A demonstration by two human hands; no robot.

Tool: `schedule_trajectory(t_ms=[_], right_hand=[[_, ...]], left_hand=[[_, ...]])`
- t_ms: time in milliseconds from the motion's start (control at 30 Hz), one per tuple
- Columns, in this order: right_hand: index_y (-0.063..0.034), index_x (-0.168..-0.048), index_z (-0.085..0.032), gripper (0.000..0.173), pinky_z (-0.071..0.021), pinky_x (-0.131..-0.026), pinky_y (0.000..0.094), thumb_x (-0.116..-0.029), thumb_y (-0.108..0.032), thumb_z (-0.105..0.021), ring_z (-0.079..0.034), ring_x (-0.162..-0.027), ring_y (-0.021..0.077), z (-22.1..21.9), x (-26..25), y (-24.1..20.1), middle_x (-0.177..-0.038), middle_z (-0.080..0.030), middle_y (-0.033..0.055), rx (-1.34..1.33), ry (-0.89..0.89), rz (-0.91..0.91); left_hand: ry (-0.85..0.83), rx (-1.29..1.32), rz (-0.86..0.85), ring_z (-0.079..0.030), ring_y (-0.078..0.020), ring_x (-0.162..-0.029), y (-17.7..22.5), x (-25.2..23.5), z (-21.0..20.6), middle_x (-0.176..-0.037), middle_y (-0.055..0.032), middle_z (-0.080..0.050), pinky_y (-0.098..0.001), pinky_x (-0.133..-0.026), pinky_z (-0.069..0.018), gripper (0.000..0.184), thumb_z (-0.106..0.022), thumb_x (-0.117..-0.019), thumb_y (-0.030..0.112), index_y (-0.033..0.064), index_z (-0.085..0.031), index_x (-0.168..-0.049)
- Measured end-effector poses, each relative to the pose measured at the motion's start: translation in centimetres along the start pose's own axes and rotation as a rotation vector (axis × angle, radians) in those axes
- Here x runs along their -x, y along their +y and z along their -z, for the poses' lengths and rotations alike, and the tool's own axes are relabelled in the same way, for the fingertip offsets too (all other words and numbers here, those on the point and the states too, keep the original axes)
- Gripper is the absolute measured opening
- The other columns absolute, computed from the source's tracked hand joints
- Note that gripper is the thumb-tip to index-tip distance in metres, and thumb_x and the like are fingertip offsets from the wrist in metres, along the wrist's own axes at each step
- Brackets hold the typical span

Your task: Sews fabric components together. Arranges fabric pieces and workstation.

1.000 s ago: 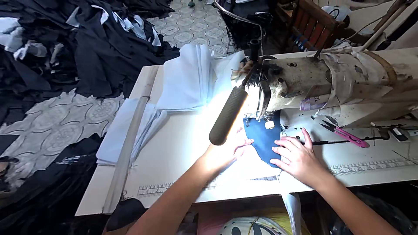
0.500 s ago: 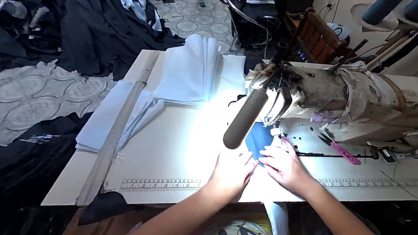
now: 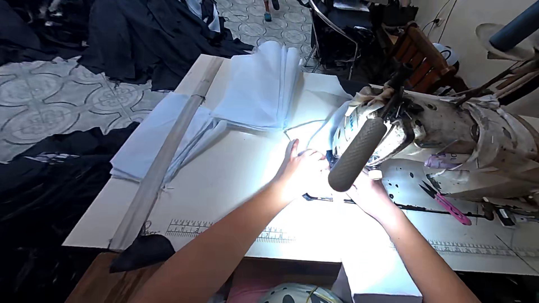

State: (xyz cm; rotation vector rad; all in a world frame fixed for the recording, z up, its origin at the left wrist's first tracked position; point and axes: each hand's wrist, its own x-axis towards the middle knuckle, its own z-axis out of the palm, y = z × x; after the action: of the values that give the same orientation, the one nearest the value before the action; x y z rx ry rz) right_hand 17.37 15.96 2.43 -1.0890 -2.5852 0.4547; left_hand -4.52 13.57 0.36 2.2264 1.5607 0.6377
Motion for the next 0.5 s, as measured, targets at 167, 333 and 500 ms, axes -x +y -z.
schedule_trajectory(t_ms=[167,333,500], right_hand=[[0.0066,-0.112,-0.073,0.028,-0.0346,-0.116,0.05,-0.0945,-0.013,-0.064,-0.063,-0.122,0.0315,2.3,1.7,1.0,-0.118,-0.071,0.0221,-0.203,0.167,-0.174],[-0.0021,-0.138,-0.057,0.09,-0.0419,-0.115,0.0291,-0.0869,-0.076,-0.055,-0.048,-0.139,0.0063,4.8,8.9,1.4,-0.145,-0.059,0.0072,-0.481,-0.007,0.02],[0.0168,-0.136,-0.054,0.084,-0.0374,-0.112,0.0639,-0.0753,-0.033,-0.085,-0.051,-0.134,0.0496,1.6,12.1,-2.0,-0.142,-0.053,0.0351,-0.359,-0.076,-0.148]], left_hand=[[-0.065,-0.082,0.162,-0.04,-0.032,-0.148,1.3,0.1,2.0,-0.147,-0.0109,-0.057,-0.0699,-0.12,-0.0026,0.035,-0.047,-0.1066,0.017,0.0123,-0.065,-0.137],[-0.085,0.034,-0.168,-0.056,-0.0305,-0.129,2.1,2.6,0.9,-0.13,-0.0104,-0.067,-0.0592,-0.116,-0.0307,0.028,-0.056,-0.1014,0.022,0.0109,-0.071,-0.121],[-0.174,0.25,-0.58,-0.07,-0.0371,-0.097,5.2,2.6,-0.2,-0.095,-0.0182,-0.071,-0.0529,-0.085,-0.0533,0.012,-0.064,-0.0945,0.007,-0.0002,-0.073,-0.099]])
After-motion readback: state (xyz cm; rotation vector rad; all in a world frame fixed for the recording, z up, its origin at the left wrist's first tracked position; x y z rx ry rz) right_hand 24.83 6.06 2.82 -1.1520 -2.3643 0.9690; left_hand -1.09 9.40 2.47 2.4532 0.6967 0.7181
